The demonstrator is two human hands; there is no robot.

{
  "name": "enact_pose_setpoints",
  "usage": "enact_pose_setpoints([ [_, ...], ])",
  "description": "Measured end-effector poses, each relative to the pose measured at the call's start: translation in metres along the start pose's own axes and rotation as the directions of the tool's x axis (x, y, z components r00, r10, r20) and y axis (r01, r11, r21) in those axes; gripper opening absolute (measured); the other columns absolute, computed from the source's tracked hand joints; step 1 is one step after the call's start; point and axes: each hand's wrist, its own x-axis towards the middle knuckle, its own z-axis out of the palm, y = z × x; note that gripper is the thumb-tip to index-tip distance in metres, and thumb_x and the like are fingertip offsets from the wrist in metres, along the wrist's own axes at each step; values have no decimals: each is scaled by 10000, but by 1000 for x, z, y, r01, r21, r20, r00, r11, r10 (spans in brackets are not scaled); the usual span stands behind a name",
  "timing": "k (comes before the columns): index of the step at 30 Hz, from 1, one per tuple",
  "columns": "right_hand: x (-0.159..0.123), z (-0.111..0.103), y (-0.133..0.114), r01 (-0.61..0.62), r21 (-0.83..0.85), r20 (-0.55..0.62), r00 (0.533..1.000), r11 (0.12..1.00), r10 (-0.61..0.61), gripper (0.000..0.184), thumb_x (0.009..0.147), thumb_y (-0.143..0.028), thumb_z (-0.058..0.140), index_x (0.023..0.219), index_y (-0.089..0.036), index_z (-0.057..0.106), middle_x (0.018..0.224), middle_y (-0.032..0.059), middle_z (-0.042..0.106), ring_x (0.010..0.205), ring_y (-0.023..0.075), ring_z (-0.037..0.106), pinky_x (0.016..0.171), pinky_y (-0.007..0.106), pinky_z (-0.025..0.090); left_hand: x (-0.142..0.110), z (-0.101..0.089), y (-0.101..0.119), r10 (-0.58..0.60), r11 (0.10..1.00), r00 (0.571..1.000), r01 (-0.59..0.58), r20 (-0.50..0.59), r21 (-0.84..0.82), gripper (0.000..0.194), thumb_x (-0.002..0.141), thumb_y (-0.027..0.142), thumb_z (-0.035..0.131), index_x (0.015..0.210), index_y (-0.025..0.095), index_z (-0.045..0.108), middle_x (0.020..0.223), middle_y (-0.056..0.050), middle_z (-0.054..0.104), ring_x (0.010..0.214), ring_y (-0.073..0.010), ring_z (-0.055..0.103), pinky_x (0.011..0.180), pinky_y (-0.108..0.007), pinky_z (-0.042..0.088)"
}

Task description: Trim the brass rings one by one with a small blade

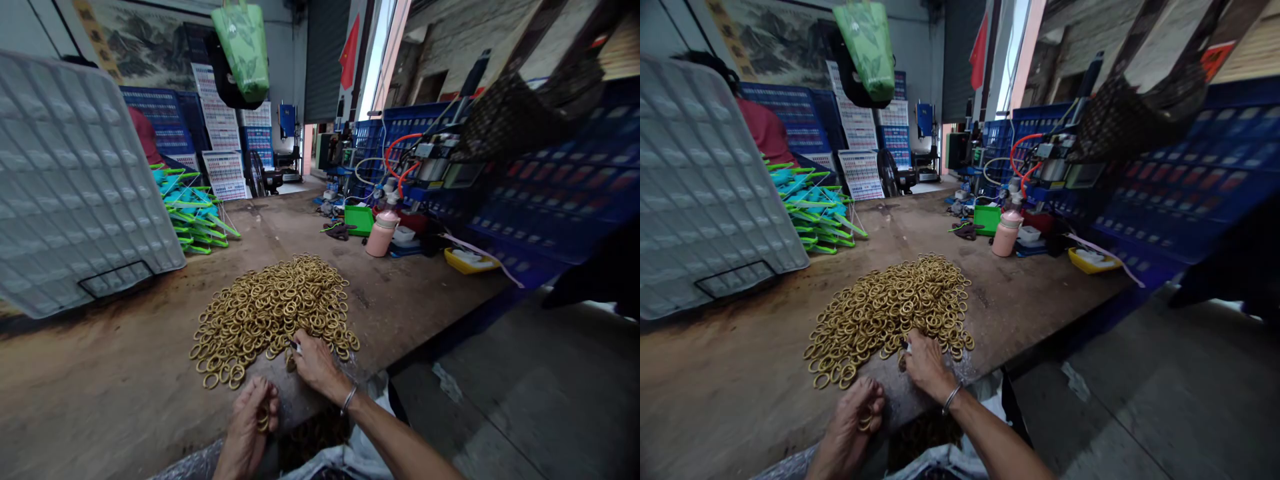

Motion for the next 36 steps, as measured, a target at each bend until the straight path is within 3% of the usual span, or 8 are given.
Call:
enact_pose_setpoints([
  [3,5,-1,1,-41,183,-7,999,982,43,174,740,-131,457,872,-192,552,760,17,625,707,138,559,622,222,333,2,5,3,149,953,989,-140,-13,267,312,686,455,628,643,168,514,461,74,400,368,-43,297,350,-157,212],
  [8,6,-1,2,-166,610,111,986,775,124,81,700,-175,458,717,-168,536,608,-46,510,561,85,451,530,183,336,6,10,9,456,727,886,-421,77,543,183,692,337,618,778,175,619,631,15,553,578,-117,491,544,-212,379],
  [14,-7,-5,-7,-413,781,395,908,469,142,107,683,-293,479,728,-196,472,456,-120,335,319,34,222,334,166,167,8,13,4,483,619,846,-511,224,596,180,741,268,552,874,188,643,736,-25,624,677,-161,544,664,-256,405],
  [18,-12,-9,-12,-465,802,470,879,375,87,162,665,-336,514,726,-194,464,491,-112,379,303,22,215,316,165,158,6,18,5,449,640,857,-506,254,578,171,756,280,531,831,190,655,803,-44,659,756,-184,566,731,-275,408],
  [20,-13,-9,-14,-447,797,449,888,406,96,172,683,-355,499,721,-191,464,513,-99,409,314,23,223,328,170,173,5,19,7,430,658,873,-478,231,581,167,751,299,535,780,182,650,742,-32,643,709,-172,550,695,-262,407],
  [26,-13,-10,-20,-108,649,149,989,753,14,193,715,-296,483,572,-166,486,548,-48,459,539,74,394,524,192,323,3,18,10,364,732,912,-406,191,547,193,738,334,542,680,154,584,590,18,513,559,-108,448,536,-204,353],
  [31,-15,-13,-24,-175,665,216,976,726,36,233,746,-320,453,565,-173,451,514,-57,401,496,74,341,478,199,276,-1,18,12,175,842,976,-217,131,494,300,738,466,532,694,169,524,477,76,420,367,-47,286,378,-175,211],
  [36,-16,-9,-22,-187,682,257,966,707,8,273,789,-339,408,569,-180,435,488,-58,391,458,73,335,461,199,268,-4,16,13,91,903,979,-158,183,399,325,741,496,526,709,173,507,457,86,381,351,-38,255,350,-163,176],
])
